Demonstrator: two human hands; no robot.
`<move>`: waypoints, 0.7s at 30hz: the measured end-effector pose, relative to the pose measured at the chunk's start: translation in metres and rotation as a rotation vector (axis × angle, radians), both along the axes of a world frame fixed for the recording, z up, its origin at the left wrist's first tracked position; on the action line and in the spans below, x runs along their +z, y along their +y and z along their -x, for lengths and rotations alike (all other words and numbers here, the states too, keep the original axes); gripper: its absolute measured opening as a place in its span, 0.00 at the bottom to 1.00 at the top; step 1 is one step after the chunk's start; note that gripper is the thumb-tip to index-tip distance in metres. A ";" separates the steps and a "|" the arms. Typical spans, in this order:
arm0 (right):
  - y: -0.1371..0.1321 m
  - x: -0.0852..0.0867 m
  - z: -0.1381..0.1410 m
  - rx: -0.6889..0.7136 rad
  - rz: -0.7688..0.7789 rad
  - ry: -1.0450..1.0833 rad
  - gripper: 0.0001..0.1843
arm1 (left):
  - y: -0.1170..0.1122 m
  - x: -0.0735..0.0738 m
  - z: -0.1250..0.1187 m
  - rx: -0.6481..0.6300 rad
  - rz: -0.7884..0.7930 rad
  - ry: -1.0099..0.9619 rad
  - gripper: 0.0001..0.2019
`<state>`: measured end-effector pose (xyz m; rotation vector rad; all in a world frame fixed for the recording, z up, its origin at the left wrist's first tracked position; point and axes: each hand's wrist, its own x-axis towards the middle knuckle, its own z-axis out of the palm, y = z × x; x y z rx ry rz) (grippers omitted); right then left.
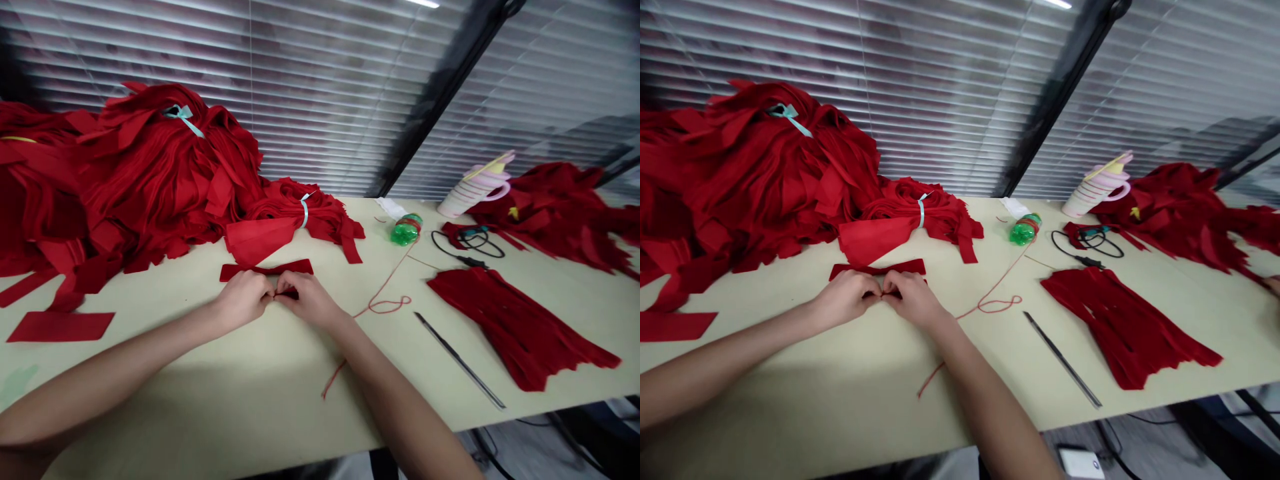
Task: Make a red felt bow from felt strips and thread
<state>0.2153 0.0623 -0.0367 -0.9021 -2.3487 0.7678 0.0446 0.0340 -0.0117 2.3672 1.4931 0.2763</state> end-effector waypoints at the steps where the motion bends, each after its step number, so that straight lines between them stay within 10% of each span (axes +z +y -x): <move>1: 0.000 0.000 0.000 -0.002 0.002 0.000 0.07 | 0.000 0.000 0.000 -0.005 0.001 -0.003 0.10; 21: -0.002 -0.001 0.000 0.025 -0.036 -0.031 0.06 | -0.003 -0.004 -0.003 0.049 0.008 0.023 0.09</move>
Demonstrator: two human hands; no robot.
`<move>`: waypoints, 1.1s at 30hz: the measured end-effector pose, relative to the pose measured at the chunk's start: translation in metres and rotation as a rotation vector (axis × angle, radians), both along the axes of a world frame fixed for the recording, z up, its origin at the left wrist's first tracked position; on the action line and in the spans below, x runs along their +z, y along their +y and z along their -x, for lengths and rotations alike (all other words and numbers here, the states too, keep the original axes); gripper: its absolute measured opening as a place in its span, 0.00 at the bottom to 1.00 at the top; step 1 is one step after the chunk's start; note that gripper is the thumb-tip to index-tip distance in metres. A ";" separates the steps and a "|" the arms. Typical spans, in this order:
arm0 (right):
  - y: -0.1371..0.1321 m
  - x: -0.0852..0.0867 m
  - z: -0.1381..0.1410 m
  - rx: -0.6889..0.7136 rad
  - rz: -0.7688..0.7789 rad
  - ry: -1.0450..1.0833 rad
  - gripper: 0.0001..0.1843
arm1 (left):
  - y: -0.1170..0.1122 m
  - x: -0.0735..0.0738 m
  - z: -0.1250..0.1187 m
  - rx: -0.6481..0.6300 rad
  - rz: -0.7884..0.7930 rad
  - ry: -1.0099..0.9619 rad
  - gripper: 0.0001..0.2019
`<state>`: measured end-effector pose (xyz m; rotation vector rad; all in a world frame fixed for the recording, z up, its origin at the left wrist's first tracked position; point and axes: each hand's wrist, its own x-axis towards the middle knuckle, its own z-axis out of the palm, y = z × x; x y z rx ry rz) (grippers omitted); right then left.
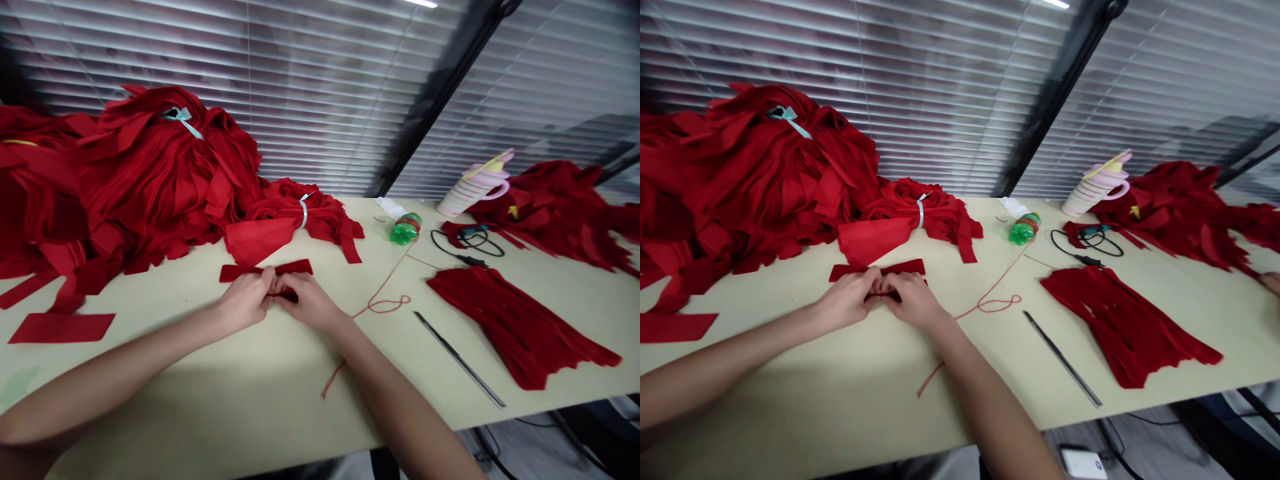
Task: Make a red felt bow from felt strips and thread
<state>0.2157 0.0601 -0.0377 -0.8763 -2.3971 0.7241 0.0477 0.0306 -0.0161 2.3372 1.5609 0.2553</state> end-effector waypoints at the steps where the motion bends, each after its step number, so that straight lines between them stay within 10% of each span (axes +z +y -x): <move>1: -0.001 0.000 0.000 -0.007 -0.009 -0.008 0.07 | 0.000 0.000 0.000 0.002 0.002 -0.003 0.09; 19: -0.020 0.013 0.008 -0.038 0.076 -0.055 0.09 | -0.001 0.018 0.012 -0.131 0.165 -0.185 0.06; 27: -0.019 0.031 0.004 -0.117 1.087 0.500 0.22 | -0.023 0.059 0.013 -0.356 -0.111 0.038 0.06; 33: -0.016 0.036 -0.001 -0.117 1.414 0.480 0.20 | -0.027 0.063 0.012 -0.488 -0.298 0.134 0.07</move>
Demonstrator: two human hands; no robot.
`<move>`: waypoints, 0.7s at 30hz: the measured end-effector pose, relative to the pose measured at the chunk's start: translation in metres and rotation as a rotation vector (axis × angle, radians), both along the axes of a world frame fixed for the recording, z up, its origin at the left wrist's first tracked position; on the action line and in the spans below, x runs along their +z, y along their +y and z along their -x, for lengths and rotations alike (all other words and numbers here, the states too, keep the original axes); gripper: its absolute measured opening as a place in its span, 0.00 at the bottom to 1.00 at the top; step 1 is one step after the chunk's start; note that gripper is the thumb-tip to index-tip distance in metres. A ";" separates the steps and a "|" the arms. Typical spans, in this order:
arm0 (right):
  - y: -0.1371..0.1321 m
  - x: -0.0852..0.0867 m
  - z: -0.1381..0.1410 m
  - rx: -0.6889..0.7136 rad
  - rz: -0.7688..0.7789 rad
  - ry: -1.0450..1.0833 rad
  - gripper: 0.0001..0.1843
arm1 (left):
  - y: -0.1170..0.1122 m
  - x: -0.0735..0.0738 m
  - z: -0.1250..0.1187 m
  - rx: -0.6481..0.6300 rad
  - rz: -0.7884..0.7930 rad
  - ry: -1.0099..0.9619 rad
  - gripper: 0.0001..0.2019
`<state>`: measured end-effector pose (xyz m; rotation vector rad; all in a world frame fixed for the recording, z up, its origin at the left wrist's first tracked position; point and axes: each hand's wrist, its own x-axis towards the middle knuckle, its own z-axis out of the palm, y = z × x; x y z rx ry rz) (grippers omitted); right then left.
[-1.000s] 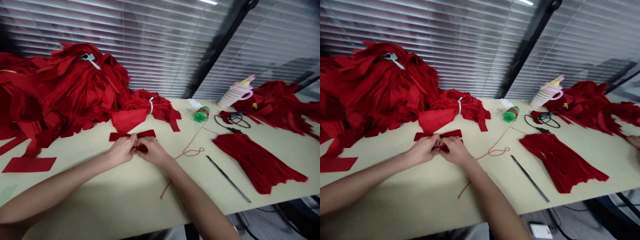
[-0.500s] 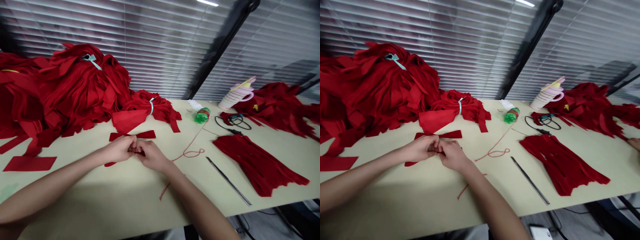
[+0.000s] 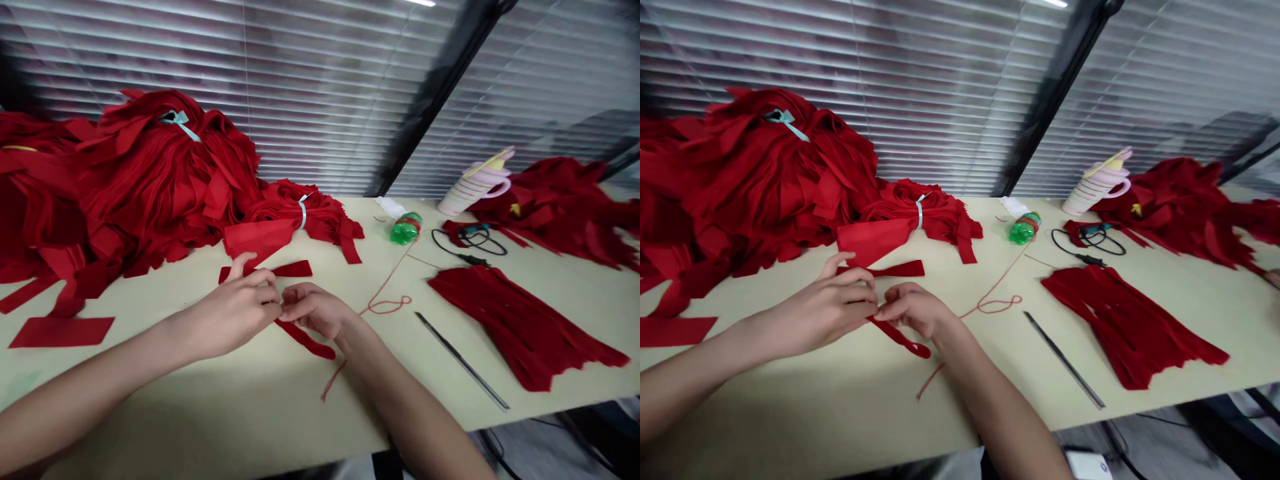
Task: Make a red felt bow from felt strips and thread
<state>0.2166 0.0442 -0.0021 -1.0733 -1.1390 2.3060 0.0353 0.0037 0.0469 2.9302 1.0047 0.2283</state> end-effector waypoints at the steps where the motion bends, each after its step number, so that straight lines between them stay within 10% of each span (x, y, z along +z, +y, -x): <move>1: 0.000 -0.001 0.000 0.006 0.032 0.012 0.20 | -0.001 0.001 0.000 -0.020 -0.048 0.027 0.08; 21: -0.003 -0.009 0.004 0.031 0.150 0.122 0.15 | -0.013 0.004 -0.005 -0.078 -0.315 0.140 0.11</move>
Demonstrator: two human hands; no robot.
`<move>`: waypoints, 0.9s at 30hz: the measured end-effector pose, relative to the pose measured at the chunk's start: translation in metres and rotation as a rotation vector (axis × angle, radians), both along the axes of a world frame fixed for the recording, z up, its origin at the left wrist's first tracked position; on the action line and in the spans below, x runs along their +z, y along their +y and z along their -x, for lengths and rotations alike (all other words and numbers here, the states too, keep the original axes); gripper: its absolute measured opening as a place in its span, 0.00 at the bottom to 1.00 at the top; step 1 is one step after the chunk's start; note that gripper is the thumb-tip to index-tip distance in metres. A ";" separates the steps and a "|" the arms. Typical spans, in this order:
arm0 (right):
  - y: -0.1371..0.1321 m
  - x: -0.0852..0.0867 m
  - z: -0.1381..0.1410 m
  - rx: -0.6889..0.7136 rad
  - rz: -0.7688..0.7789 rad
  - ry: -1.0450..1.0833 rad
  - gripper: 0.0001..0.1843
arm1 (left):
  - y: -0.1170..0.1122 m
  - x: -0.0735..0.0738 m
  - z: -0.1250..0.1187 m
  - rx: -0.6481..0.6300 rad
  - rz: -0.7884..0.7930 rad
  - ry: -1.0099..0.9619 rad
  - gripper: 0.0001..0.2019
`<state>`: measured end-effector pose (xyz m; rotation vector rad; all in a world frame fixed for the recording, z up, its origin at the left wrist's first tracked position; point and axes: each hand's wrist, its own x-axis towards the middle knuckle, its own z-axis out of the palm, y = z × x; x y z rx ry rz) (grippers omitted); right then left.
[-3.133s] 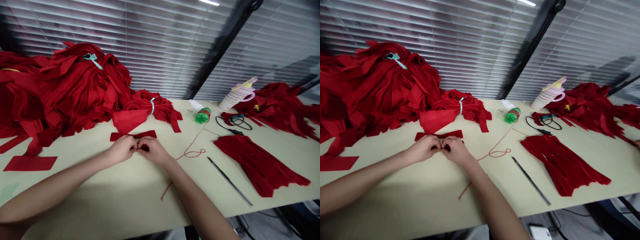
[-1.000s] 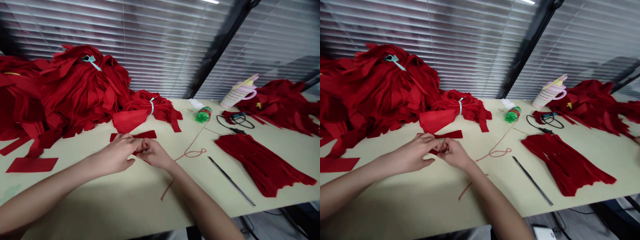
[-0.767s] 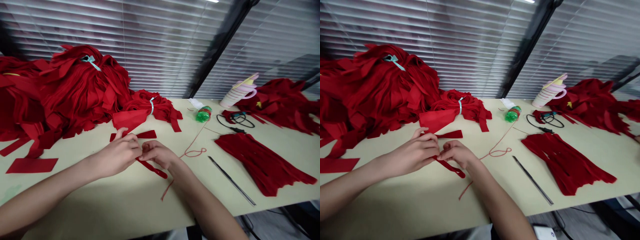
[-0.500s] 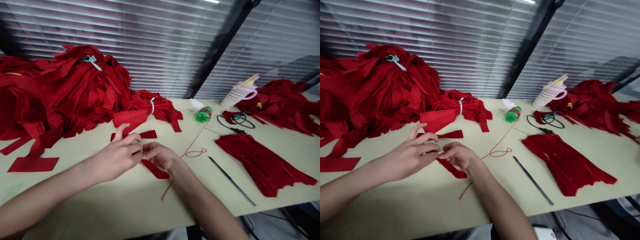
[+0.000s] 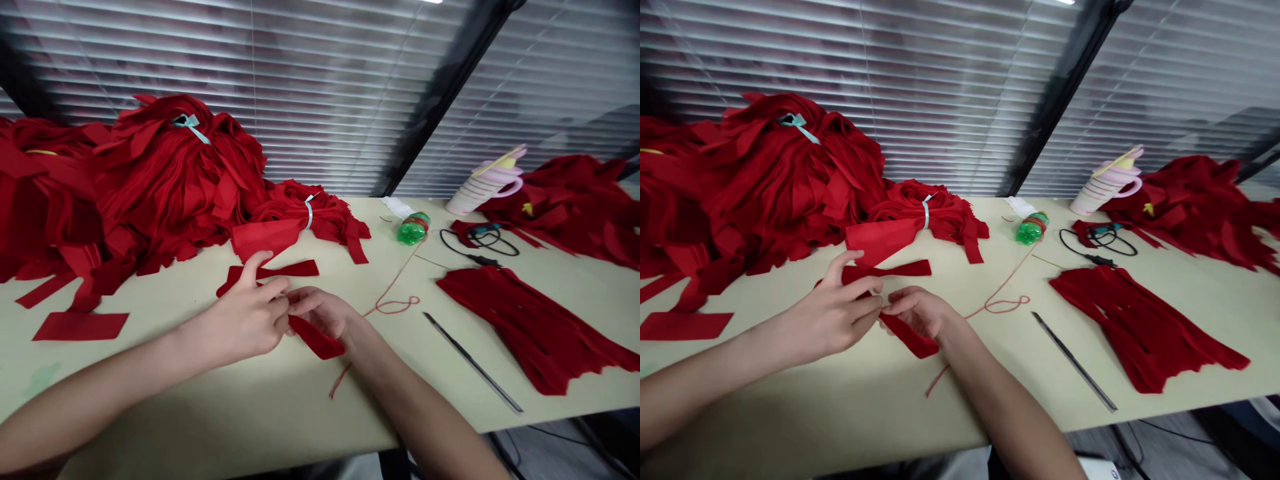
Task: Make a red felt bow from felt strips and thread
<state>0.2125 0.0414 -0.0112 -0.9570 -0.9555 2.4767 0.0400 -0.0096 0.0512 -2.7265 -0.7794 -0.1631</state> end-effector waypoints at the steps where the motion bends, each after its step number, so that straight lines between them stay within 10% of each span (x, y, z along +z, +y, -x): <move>1: 0.001 0.001 0.000 -0.013 -0.024 -0.009 0.15 | 0.002 -0.001 0.001 -0.002 -0.003 0.004 0.12; 5: 0.005 0.004 -0.004 -0.033 -0.330 -0.107 0.12 | 0.019 -0.012 0.005 0.018 0.098 -0.070 0.09; 14: 0.015 0.022 -0.029 -0.170 -1.533 -0.653 0.04 | 0.037 -0.030 0.007 0.172 0.365 -0.165 0.06; 20: -0.039 0.046 -0.079 0.057 -1.545 -0.764 0.07 | 0.037 -0.039 0.006 0.193 0.326 -0.118 0.08; 27: -0.082 0.016 -0.097 0.336 -1.271 -0.741 0.05 | 0.034 -0.049 -0.005 0.309 0.460 -0.165 0.08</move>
